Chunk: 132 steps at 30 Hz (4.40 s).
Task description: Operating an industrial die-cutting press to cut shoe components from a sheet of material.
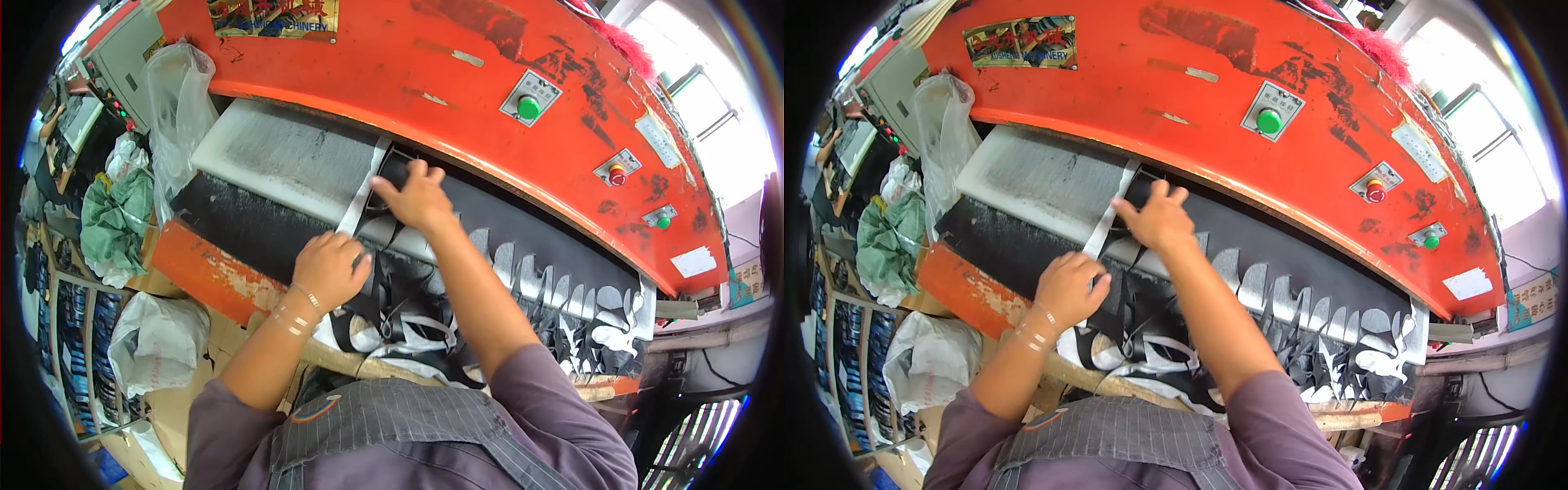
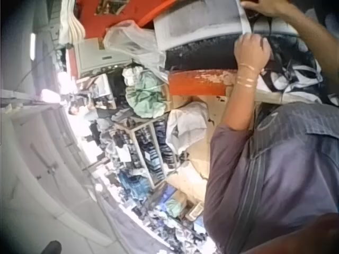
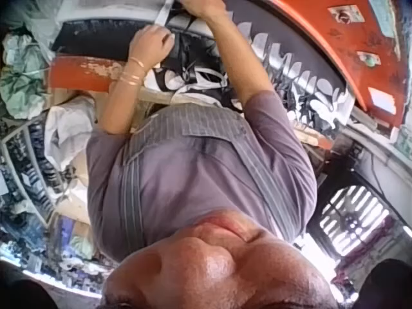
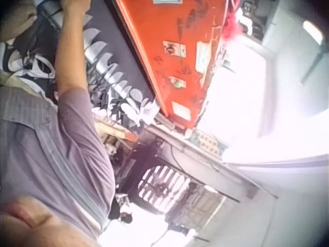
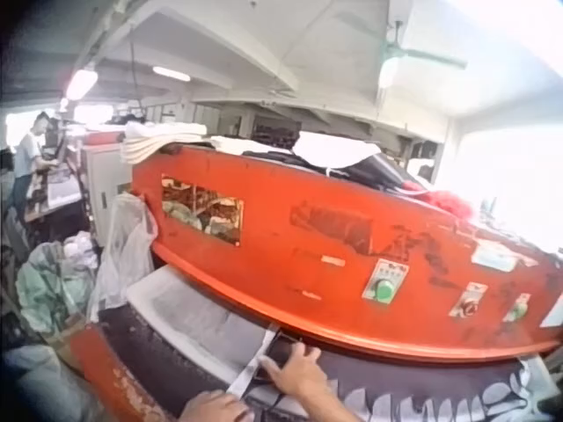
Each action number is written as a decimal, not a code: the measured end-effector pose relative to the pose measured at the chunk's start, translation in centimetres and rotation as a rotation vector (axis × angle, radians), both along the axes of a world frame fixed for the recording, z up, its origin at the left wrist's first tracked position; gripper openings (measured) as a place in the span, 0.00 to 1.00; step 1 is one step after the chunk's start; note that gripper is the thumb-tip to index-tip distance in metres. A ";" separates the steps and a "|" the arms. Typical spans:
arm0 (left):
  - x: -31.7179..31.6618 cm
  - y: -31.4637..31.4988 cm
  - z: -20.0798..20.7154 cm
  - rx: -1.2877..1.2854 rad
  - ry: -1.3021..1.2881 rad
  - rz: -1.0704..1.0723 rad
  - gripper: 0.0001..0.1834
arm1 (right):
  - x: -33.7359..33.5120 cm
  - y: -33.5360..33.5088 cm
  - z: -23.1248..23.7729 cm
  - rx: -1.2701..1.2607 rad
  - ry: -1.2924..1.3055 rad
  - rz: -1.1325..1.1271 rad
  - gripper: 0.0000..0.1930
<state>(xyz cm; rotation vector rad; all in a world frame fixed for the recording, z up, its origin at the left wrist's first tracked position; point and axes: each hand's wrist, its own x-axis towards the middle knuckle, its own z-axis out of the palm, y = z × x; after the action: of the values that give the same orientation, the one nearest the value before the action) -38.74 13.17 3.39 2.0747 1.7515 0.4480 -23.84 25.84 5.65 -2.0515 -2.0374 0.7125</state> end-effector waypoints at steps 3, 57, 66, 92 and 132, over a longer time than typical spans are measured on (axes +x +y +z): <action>0.1 3.3 -5.1 0.387 0.006 -0.108 0.18 | -2.3 2.7 -0.9 -0.067 0.067 -0.003 0.37; 6.2 -0.5 4.1 0.464 -0.349 -0.260 0.11 | 44.2 -7.5 7.3 1.183 0.477 -0.731 0.52; 14.4 4.4 10.1 0.624 -0.160 -0.369 0.12 | 46.1 -11.1 6.5 0.962 0.568 -0.670 0.52; -1.4 -8.7 -1.9 -0.166 0.071 -0.217 0.31 | 18.0 -25.7 0.2 -0.124 -0.319 0.322 0.21; 8.3 18.2 -7.9 0.173 -0.415 -0.338 0.13 | 16.2 5.7 -7.0 0.551 -0.010 0.383 0.33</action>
<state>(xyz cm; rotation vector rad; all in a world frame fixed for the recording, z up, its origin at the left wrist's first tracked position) -30.47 31.38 -4.47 2.1441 1.1359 0.8746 -7.62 31.59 -1.31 -1.3838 -2.3238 0.1466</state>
